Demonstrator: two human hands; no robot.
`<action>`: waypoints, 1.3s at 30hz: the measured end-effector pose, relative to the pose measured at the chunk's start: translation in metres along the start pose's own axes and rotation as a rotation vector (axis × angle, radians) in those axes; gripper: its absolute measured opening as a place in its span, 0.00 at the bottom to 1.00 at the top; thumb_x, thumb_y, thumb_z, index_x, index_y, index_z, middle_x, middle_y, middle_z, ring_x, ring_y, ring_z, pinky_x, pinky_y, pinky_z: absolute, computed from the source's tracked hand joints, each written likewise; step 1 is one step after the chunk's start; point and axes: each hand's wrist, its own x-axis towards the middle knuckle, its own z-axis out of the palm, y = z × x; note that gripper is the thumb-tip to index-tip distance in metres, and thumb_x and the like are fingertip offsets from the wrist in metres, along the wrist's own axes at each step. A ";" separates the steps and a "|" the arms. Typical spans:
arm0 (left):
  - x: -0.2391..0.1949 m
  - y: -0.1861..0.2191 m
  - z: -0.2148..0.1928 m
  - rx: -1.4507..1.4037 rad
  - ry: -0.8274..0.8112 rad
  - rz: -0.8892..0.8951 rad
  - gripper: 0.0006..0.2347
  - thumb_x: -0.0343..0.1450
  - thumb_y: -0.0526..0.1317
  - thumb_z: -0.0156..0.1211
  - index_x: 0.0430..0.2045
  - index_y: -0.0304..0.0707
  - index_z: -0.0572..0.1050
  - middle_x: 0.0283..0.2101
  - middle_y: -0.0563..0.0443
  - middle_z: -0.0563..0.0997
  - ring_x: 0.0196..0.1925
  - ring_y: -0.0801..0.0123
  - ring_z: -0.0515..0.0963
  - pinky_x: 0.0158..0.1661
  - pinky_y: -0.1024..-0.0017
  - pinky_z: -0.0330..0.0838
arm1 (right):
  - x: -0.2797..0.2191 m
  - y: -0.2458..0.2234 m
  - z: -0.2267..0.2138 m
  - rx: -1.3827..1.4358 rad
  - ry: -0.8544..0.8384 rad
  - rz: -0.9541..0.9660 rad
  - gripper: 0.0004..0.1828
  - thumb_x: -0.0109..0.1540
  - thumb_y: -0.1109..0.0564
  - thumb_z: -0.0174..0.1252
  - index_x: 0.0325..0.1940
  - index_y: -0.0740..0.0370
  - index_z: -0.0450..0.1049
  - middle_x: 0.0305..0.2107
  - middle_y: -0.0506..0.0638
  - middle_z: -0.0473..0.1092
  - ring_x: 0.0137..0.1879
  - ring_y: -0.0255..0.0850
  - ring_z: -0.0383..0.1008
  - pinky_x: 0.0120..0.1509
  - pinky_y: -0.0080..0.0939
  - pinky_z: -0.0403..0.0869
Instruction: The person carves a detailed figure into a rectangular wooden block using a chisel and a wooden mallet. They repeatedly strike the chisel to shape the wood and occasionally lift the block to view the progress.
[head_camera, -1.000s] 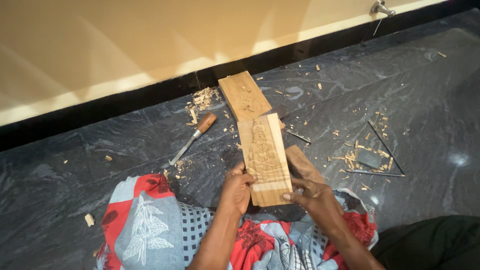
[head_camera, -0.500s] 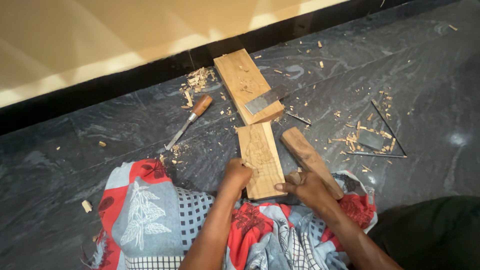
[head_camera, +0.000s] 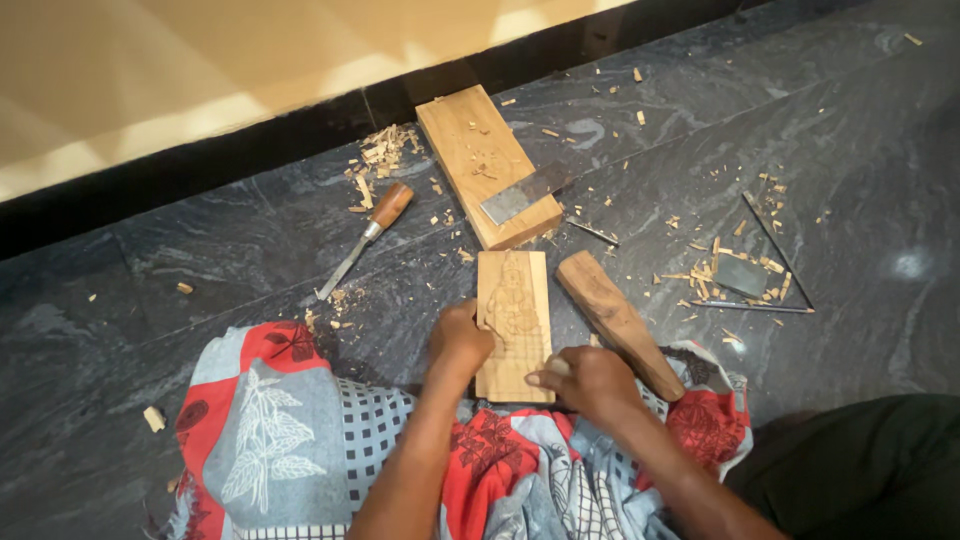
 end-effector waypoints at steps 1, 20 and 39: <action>-0.003 0.004 -0.003 0.044 0.004 0.000 0.14 0.61 0.37 0.65 0.41 0.45 0.82 0.41 0.38 0.84 0.46 0.47 0.83 0.46 0.56 0.76 | -0.002 -0.005 -0.001 -0.066 0.044 -0.051 0.24 0.54 0.35 0.68 0.27 0.58 0.83 0.21 0.56 0.75 0.30 0.49 0.75 0.39 0.51 0.72; 0.015 -0.032 -0.011 -0.077 0.155 -0.099 0.19 0.68 0.42 0.60 0.53 0.34 0.77 0.48 0.34 0.83 0.52 0.50 0.83 0.53 0.62 0.75 | 0.012 0.014 -0.088 0.214 0.316 0.173 0.26 0.61 0.50 0.65 0.64 0.52 0.75 0.35 0.51 0.80 0.36 0.38 0.77 0.40 0.41 0.77; -0.039 0.030 -0.014 -1.146 -0.625 -0.175 0.12 0.68 0.38 0.68 0.40 0.29 0.80 0.31 0.47 0.84 0.29 0.68 0.83 0.34 0.72 0.79 | 0.002 -0.030 -0.014 0.248 0.300 -0.352 0.09 0.61 0.59 0.63 0.45 0.61 0.79 0.26 0.53 0.79 0.29 0.37 0.80 0.33 0.38 0.75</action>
